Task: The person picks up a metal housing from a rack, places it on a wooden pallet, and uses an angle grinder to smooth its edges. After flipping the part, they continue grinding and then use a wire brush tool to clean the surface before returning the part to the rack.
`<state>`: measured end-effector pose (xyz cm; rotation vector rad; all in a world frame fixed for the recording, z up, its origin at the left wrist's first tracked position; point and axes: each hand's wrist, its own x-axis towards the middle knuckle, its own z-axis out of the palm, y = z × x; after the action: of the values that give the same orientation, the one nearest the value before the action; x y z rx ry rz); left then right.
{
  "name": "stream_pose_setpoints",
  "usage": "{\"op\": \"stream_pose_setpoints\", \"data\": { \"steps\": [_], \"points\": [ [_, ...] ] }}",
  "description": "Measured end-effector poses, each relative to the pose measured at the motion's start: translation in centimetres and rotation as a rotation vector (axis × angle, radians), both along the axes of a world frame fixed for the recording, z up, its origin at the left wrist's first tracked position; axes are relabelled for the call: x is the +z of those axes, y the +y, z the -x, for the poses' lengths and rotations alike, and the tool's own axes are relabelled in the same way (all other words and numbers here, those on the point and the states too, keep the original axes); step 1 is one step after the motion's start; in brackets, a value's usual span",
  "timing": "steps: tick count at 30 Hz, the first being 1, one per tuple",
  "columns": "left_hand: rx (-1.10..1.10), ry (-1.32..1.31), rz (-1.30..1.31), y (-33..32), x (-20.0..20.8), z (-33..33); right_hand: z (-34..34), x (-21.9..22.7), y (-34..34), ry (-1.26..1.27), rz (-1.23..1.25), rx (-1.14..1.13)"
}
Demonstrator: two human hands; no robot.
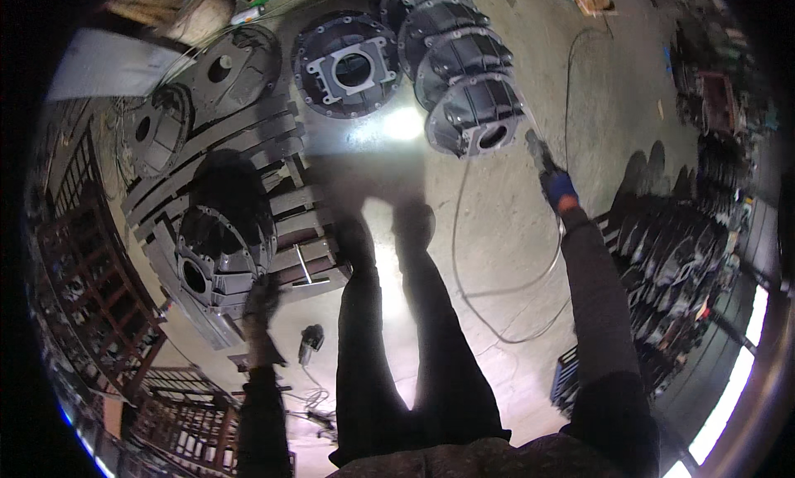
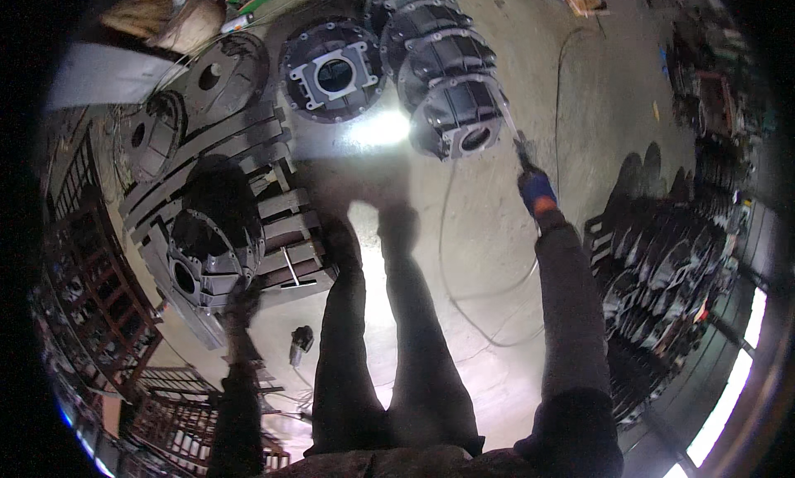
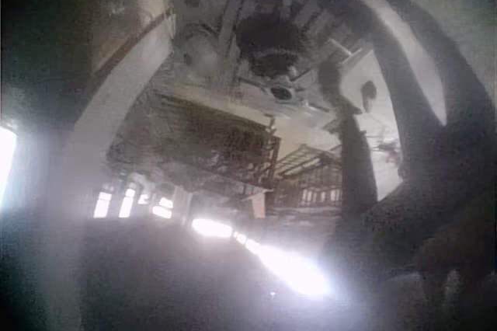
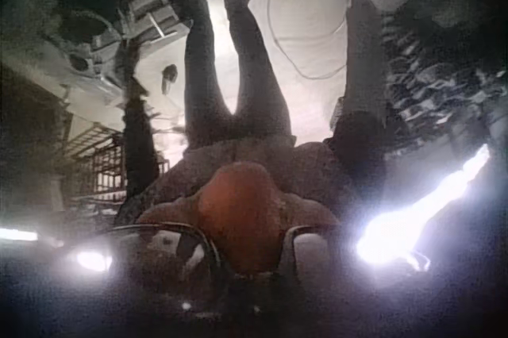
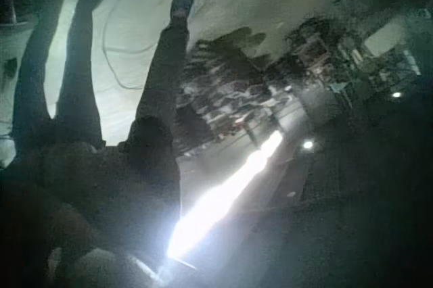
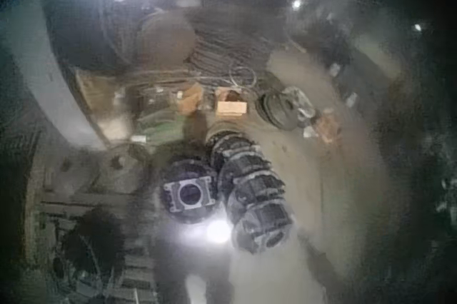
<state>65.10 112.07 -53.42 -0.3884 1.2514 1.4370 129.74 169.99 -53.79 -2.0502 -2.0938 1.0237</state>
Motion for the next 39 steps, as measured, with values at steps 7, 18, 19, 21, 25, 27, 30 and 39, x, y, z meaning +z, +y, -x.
{"op": "stream_pose_setpoints", "data": {
  "steps": [7, 18, 19, 21, 25, 27, 30, 39],
  "points": [
    [-0.312, -0.079, 0.016, 13.3, 9.0, -17.4, 1.8, 3.9, -11.2, -0.742, 0.369, 0.356],
    [-0.594, 0.11, 0.456, 22.6, 11.3, -22.3, -12.9, -11.5, 0.1, -0.521, 0.101, 0.188],
    [-0.603, 0.089, 0.459, 23.1, 11.3, -22.8, -14.2, -11.7, -4.0, -0.555, 0.2, -0.005],
    [-0.625, 0.058, 0.57, 24.0, 10.9, -23.8, -14.3, -11.1, -11.4, -0.538, 0.383, 0.251],
    [-0.83, -0.031, 0.777, 25.9, 8.5, -26.1, -7.6, -8.1, -18.5, -0.298, 0.419, 0.258],
    [-0.984, -0.04, 0.75, 27.1, 8.4, -26.9, -3.7, -6.3, -18.2, -0.178, 0.412, 0.21],
    [-1.021, -0.066, 0.596, 29.9, 10.3, -27.4, -0.6, -4.1, -17.0, 0.006, 0.249, 0.016],
    [-0.783, -0.141, 0.396, 34.1, 11.8, -29.7, -4.3, 1.4, -20.6, -0.11, 0.375, 0.017]
  ]
}}
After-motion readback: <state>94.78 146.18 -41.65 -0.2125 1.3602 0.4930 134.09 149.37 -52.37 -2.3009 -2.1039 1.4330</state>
